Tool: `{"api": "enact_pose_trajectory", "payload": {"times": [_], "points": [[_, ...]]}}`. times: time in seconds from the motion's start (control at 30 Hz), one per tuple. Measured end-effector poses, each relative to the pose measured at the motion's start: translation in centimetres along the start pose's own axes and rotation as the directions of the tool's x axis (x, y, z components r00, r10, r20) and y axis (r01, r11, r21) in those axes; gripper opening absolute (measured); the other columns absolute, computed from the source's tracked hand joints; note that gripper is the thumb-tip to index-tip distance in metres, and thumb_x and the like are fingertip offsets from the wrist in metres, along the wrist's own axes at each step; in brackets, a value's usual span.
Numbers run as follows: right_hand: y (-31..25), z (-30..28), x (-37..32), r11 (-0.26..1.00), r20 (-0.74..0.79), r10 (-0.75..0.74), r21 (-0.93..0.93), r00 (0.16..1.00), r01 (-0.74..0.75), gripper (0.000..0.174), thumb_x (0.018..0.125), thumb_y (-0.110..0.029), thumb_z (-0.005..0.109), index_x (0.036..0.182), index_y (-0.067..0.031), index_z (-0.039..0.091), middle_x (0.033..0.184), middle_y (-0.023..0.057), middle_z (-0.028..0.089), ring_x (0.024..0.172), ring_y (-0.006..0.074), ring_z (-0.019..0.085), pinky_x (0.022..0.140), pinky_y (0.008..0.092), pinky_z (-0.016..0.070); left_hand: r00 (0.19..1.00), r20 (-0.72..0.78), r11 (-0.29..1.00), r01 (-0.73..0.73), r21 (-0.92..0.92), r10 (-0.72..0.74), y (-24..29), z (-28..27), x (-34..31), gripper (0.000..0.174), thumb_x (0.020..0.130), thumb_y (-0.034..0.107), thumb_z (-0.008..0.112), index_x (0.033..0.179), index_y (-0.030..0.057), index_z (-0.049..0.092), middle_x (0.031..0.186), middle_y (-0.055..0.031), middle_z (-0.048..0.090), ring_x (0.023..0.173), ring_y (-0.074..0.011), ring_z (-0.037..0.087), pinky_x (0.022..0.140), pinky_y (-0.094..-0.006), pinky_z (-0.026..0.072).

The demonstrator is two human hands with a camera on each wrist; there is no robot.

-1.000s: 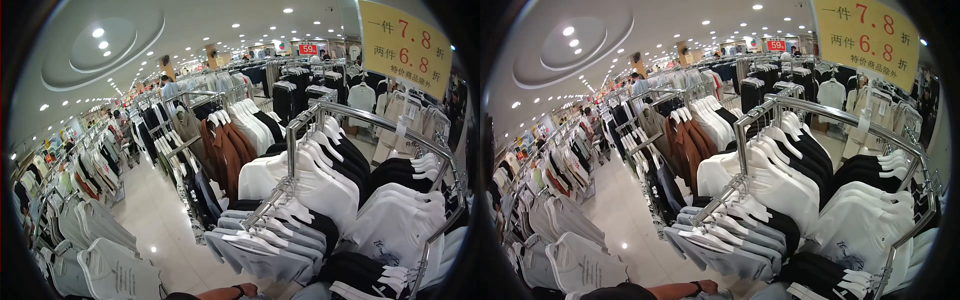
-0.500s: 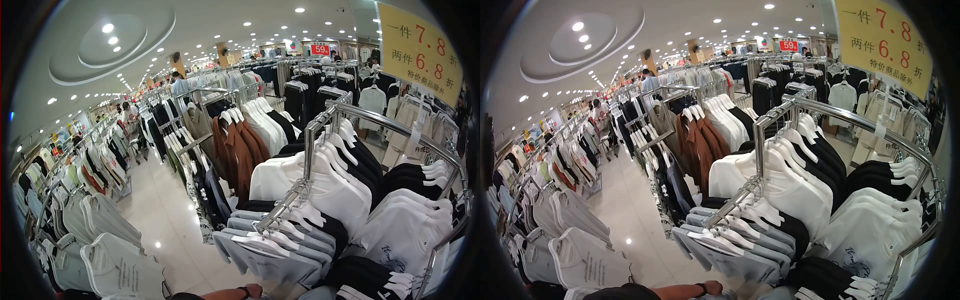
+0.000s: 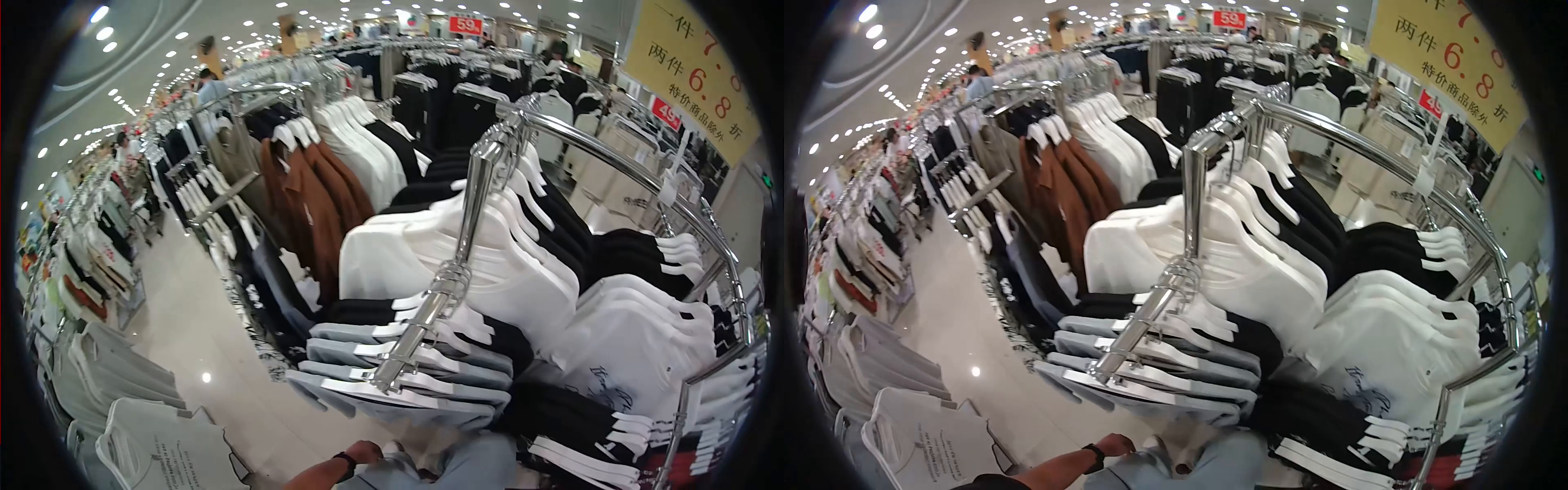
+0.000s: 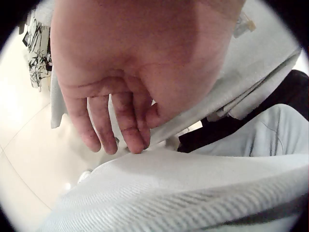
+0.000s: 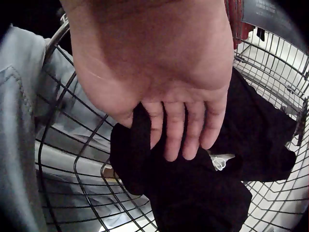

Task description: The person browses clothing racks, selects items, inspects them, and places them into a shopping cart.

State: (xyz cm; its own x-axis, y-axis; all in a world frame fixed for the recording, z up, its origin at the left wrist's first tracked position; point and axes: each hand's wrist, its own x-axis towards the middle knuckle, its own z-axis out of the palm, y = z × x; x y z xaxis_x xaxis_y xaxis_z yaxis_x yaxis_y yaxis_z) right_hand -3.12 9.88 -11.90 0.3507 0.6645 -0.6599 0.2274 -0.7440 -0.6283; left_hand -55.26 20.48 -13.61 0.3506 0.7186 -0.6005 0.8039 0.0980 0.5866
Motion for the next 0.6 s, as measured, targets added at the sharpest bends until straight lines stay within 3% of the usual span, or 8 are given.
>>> {"api": "enact_pose_trajectory", "payload": {"times": [0.1,0.2,0.4,0.47,0.6], "points": [[-2.0,-0.3,-1.3,1.0,-0.013,0.015,-0.014,1.0,-0.015,0.073,0.104,-0.039,0.059,0.155,0.003,0.029,0.153,0.0218,0.047,0.119,0.0432,0.061,0.092,0.0515,0.0556,0.999,0.045,0.998,0.014,-0.066,-0.011,-2.4,1.2,1.0,0.033,0.085,0.034,0.06,0.107,0.0213,0.08,0.116,-0.0042,0.075,0.109,-0.0276,0.068,0.098,-0.0409,0.0532],[-3.6,-0.5,-2.3,0.999,-0.024,0.024,-0.026,0.999,-0.024,0.072,0.103,-0.039,0.059,0.155,0.003,0.03,0.152,0.0218,0.047,0.119,0.0433,0.061,0.092,0.0515,0.0554,0.999,-0.007,0.997,0.039,-0.06,-0.04,-2.8,1.2,0.6,0.033,0.083,0.032,0.061,0.108,0.0216,0.08,0.114,-0.0036,0.075,0.108,-0.0267,0.069,0.098,-0.0397,0.0535],[-6.8,-0.4,-4.0,0.998,-0.032,0.027,-0.054,0.999,-0.029,0.072,0.103,-0.04,0.059,0.154,0.0029,0.032,0.151,0.0219,0.048,0.119,0.0434,0.061,0.092,0.0514,0.055,0.999,-0.02,0.996,0.046,-0.072,-0.048,-3.1,1.5,-1.7,0.032,0.087,0.032,0.057,0.108,0.0217,0.08,0.107,-0.003,0.077,0.104,-0.0254,0.071,0.096,-0.0393,0.0543],[-7.9,-0.2,-4.2,0.998,-0.028,0.021,-0.067,0.999,-0.023,0.071,0.103,-0.04,0.059,0.153,0.0029,0.032,0.151,0.0219,0.048,0.119,0.0435,0.061,0.092,0.0514,0.0549,0.995,0.014,0.978,0.104,-0.183,-0.104,-3.4,1.4,-2.8,0.033,0.09,0.033,0.055,0.108,0.0218,0.079,0.101,-0.0007,0.078,0.103,-0.024,0.072,0.095,-0.0392,0.0546],[-9.4,0.2,-4.8,0.995,-0.016,0.005,-0.096,1.0,-0.006,0.071,0.103,-0.04,0.059,0.153,0.0028,0.033,0.15,0.0219,0.049,0.119,0.0436,0.061,0.093,0.0513,0.0546,0.982,0.042,0.968,0.188,-0.167,-0.183,-3.7,1.3,-4.9,0.034,0.091,0.033,0.053,0.11,0.0221,0.079,0.097,0.0014,0.079,0.101,-0.0229,0.073,0.095,-0.0386,0.0546]]}}
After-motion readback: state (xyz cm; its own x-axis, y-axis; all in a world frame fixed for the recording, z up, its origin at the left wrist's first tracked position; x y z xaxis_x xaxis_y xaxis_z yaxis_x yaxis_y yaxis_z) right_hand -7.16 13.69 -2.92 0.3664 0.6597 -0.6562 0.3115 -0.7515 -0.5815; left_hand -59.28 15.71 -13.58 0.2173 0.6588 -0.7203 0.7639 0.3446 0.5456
